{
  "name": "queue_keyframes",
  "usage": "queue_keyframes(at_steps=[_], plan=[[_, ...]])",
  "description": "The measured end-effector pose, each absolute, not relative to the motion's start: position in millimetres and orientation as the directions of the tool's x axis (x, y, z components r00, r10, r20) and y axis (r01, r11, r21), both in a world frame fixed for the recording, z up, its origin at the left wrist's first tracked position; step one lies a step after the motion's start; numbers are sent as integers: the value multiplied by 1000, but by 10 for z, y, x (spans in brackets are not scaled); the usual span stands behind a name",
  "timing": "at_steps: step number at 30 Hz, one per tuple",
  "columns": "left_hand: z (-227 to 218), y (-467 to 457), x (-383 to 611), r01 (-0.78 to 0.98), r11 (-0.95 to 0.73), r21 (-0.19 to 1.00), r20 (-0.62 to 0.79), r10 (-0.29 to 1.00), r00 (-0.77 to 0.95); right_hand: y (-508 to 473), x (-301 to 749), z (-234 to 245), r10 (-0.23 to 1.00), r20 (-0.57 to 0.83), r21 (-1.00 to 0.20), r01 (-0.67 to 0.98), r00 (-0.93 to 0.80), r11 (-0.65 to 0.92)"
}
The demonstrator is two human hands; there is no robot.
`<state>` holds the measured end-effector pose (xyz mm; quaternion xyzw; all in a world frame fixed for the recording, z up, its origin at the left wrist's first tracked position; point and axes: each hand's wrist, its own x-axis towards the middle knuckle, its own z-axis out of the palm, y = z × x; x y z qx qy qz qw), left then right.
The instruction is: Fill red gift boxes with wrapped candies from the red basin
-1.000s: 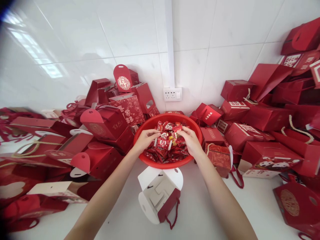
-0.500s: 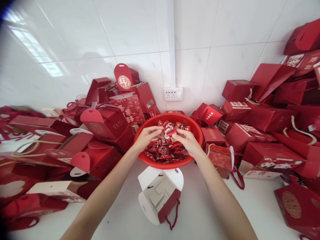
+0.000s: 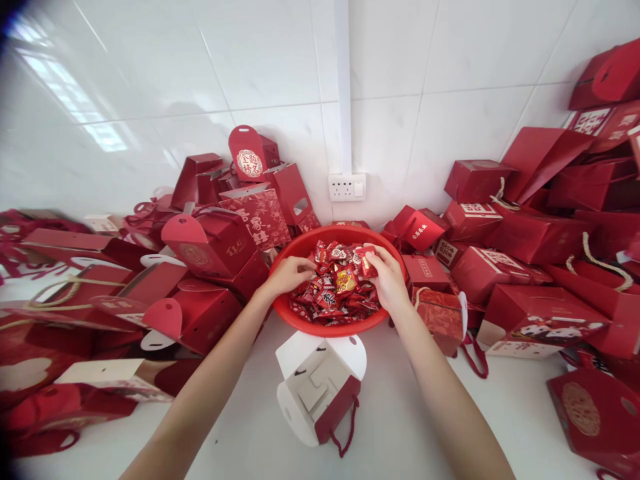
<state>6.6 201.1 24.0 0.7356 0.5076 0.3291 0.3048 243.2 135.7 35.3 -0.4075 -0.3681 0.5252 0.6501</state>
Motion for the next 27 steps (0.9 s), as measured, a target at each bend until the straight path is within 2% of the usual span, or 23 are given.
queue_keyframes(at_steps=[4, 9, 16, 27], plan=[[246, 1963, 92, 638, -360, 681, 101, 909, 405, 1357, 2426, 357, 986, 34, -916, -389, 164, 97], [243, 1954, 107, 663, -385, 642, 93, 897, 431, 1351, 2410, 378, 988, 30, -914, -395, 153, 89], [315, 1885, 148, 523, -394, 756, 243, 911, 334, 1344, 2416, 376, 987, 22, -913, -400, 157, 83], [405, 1726, 360, 383, -318, 867, 222, 936, 274, 1351, 2415, 369, 1000, -11, -929, -369, 27, 0]])
